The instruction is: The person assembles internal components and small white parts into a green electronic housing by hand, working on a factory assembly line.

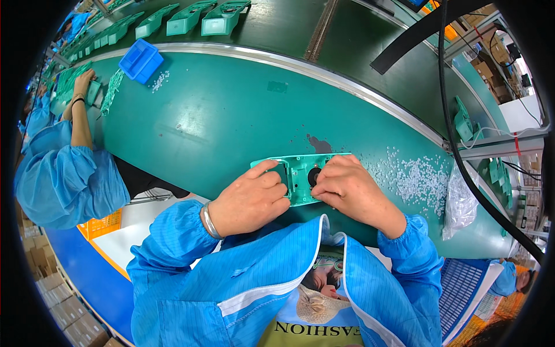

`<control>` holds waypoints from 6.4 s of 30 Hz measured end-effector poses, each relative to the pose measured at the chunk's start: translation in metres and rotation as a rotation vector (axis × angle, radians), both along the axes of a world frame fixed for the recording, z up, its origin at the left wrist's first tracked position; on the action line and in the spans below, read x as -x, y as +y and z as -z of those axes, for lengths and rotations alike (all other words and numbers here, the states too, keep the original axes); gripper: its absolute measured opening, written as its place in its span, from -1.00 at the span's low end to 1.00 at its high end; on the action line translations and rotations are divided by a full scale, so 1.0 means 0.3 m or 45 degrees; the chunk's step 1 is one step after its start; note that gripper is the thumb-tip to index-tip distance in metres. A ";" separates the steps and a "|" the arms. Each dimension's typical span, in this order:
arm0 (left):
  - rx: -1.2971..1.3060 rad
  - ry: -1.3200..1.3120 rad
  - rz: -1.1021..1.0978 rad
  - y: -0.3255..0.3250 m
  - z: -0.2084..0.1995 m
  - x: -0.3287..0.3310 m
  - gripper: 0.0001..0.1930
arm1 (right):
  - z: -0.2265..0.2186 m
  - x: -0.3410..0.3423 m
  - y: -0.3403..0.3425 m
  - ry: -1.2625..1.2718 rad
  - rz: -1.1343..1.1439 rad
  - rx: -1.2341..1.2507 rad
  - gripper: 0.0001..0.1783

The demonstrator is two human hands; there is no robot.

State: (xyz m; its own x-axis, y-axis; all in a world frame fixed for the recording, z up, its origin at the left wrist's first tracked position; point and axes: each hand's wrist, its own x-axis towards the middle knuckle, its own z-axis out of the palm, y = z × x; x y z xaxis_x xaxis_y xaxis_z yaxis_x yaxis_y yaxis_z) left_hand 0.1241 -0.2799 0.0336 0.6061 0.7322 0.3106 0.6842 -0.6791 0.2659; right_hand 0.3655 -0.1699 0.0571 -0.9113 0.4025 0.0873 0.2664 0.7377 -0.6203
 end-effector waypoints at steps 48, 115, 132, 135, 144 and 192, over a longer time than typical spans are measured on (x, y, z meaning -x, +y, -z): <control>-0.534 0.389 -1.430 1.031 0.108 0.431 -0.46 | 0.021 -0.455 -0.139 0.164 0.916 -0.312 -0.79; -0.160 0.073 -0.163 -0.092 0.114 -0.032 -0.88 | 0.115 0.086 -0.104 0.104 0.734 -0.654 -0.88; -0.171 0.065 -0.182 -0.089 0.089 -0.041 -0.91 | 0.098 -0.242 0.012 0.208 0.979 -0.746 -0.86; -0.164 0.063 -0.193 -0.085 0.078 -0.048 -0.91 | 0.103 -0.453 0.117 -0.001 1.182 -0.821 -0.88; -0.118 0.070 -0.207 -0.078 0.058 -0.056 -0.92 | 0.136 -0.539 0.189 -0.067 1.177 -0.844 -0.94; -0.117 -0.001 -0.120 -0.042 0.023 -0.020 -0.93 | 0.013 0.010 -0.109 0.144 0.398 -0.163 -0.86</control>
